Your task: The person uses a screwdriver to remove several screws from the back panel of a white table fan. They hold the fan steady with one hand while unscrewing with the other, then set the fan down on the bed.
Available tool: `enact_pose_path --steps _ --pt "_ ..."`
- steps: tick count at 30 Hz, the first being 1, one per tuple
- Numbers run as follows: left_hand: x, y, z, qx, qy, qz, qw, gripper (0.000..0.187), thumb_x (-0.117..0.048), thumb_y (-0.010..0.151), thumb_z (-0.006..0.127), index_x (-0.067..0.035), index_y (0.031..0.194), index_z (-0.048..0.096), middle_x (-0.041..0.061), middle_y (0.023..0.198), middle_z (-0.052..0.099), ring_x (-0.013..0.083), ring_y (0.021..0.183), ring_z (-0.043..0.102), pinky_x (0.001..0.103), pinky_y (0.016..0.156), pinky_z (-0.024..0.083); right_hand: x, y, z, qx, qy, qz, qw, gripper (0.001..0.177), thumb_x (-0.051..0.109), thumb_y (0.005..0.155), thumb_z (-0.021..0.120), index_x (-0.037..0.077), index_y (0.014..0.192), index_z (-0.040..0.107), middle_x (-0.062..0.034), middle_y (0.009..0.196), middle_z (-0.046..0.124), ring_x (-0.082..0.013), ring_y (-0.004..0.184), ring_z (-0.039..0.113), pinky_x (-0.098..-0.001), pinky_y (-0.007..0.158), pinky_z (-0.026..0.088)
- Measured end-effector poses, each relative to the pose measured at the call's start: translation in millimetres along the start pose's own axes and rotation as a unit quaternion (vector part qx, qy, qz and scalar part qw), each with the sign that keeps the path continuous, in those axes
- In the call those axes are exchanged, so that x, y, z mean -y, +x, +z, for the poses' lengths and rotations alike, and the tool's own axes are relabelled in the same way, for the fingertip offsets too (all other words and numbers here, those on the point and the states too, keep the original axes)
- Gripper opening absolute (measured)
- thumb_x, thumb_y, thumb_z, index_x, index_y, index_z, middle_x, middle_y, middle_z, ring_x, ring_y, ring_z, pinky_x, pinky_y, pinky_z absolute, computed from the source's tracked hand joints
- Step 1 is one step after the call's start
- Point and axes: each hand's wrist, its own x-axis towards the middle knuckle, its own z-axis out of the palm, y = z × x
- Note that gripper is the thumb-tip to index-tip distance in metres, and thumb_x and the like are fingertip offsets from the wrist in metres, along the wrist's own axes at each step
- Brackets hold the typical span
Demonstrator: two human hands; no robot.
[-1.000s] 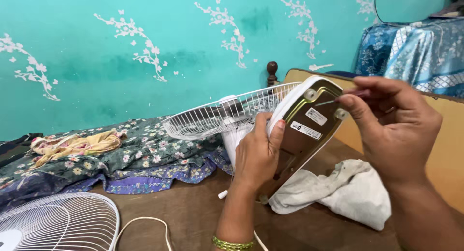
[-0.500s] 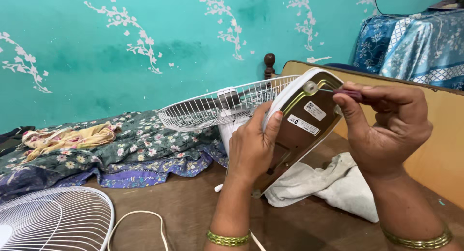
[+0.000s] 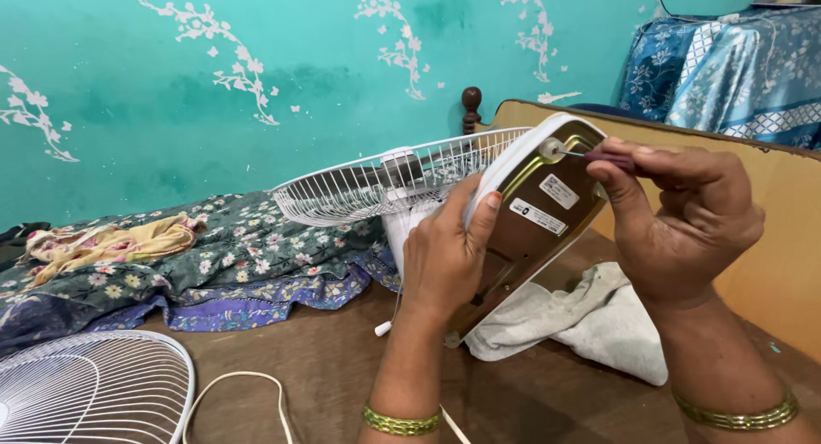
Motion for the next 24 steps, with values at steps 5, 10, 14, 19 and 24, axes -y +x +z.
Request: enact_pose_path --steps 5,10,14,19,24 --pt "3 1 -4 -0.004 -0.002 -0.015 1.0 0.052 -0.057 0.102 0.043 -0.023 0.134 0.065 0.017 0.089 0.077 0.0377 0.088 0.076 0.048 0.071 0.056 8 8 2 0.047 -0.028 -0.027 0.998 0.015 -0.01 0.101 0.069 -0.006 0.108 0.056 -0.0192 0.11 0.069 -0.0272 0.111 0.073 -0.0339 0.089 0.065" --pt "2 2 -3 0.019 0.014 -0.035 0.999 0.054 -0.059 0.099 0.043 -0.025 0.135 0.065 0.017 0.084 0.076 0.0376 0.085 0.076 0.048 0.069 0.056 20 22 -2 0.086 -0.158 -0.094 0.979 0.012 -0.009 0.101 0.071 -0.005 0.109 0.062 -0.0199 0.109 0.073 -0.0275 0.107 0.074 -0.0353 0.091 0.063" --pt "-2 -1 4 0.022 0.035 -0.008 0.999 0.055 -0.058 0.1 0.045 -0.022 0.135 0.066 0.019 0.087 0.076 0.0407 0.084 0.074 0.05 0.069 0.055 28 24 0 0.065 -0.116 -0.034 0.991 0.017 -0.003 0.101 0.073 -0.004 0.115 0.063 -0.0177 0.112 0.073 -0.022 0.101 0.073 -0.032 0.09 0.062" --pt "-4 -3 10 0.018 0.034 -0.003 0.999 0.053 -0.058 0.1 0.046 -0.02 0.132 0.065 0.019 0.088 0.076 0.0416 0.083 0.073 0.051 0.07 0.054 40 23 8 0.001 -0.104 0.031 0.994 0.015 0.004 0.102 0.074 0.0 0.114 0.066 -0.0147 0.109 0.061 -0.016 0.098 0.071 -0.0272 0.085 0.063" --pt "-4 -1 5 0.021 0.02 -0.013 0.999 0.051 -0.057 0.1 0.046 -0.02 0.131 0.065 0.018 0.084 0.076 0.0415 0.083 0.073 0.051 0.07 0.054 60 34 2 0.06 -0.236 0.073 0.967 0.012 0.004 0.096 0.077 -0.003 0.105 0.075 -0.0143 0.093 0.066 -0.0173 0.082 0.071 -0.028 0.073 0.06"
